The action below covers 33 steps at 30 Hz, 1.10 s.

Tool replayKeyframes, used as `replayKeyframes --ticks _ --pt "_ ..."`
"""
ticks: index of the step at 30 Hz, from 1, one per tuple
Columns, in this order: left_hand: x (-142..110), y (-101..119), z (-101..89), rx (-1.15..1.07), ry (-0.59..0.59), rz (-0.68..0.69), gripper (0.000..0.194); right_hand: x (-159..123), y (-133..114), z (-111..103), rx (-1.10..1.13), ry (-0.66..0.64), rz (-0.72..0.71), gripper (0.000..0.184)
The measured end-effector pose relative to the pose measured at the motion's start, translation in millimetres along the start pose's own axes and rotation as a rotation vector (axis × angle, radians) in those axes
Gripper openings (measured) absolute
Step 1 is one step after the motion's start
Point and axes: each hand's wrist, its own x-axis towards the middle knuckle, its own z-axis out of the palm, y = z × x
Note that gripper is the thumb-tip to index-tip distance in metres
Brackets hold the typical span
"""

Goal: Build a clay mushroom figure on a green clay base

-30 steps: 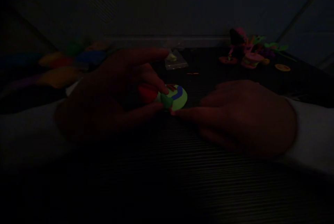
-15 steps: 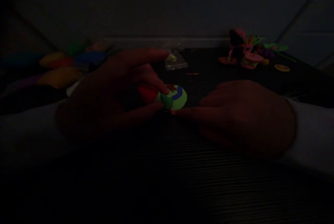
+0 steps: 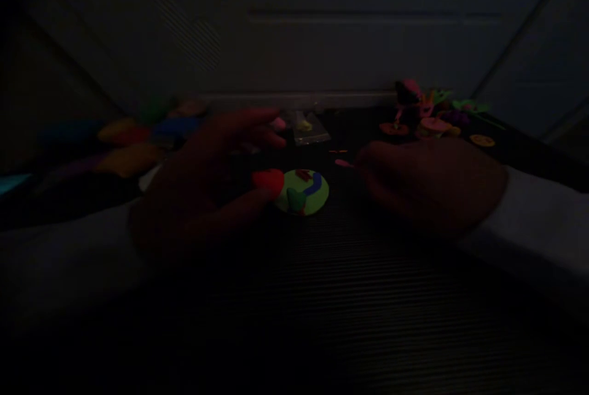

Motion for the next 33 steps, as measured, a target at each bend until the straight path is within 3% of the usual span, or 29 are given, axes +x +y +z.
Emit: replayKeyframes --ticks 4,8,15,22,28,33 --pt "-2 3 -0.8 0.049 0.033 -0.094 0.06 9 3 12 0.04 -0.051 -0.025 0.027" --pt "-6 4 -2.0 0.142 0.113 -0.223 0.055 14 -10 7 0.106 0.006 -0.044 0.029" --pt "-14 15 -6.7 0.092 0.045 -0.449 0.055 15 -43 1 0.314 -0.007 0.014 0.032" --pt "-23 23 -8.0 0.019 -0.022 -0.527 0.058 17 -50 3 0.466 -0.084 0.077 0.032" --pt "-22 12 -9.6 -0.042 -0.023 -0.574 0.061 10 -55 -8 0.564 -0.109 0.155 0.036" --pt "-22 5 -16.8 -0.043 0.01 -0.614 0.064 -3 -64 -16 0.649 -0.15 0.138 0.035"
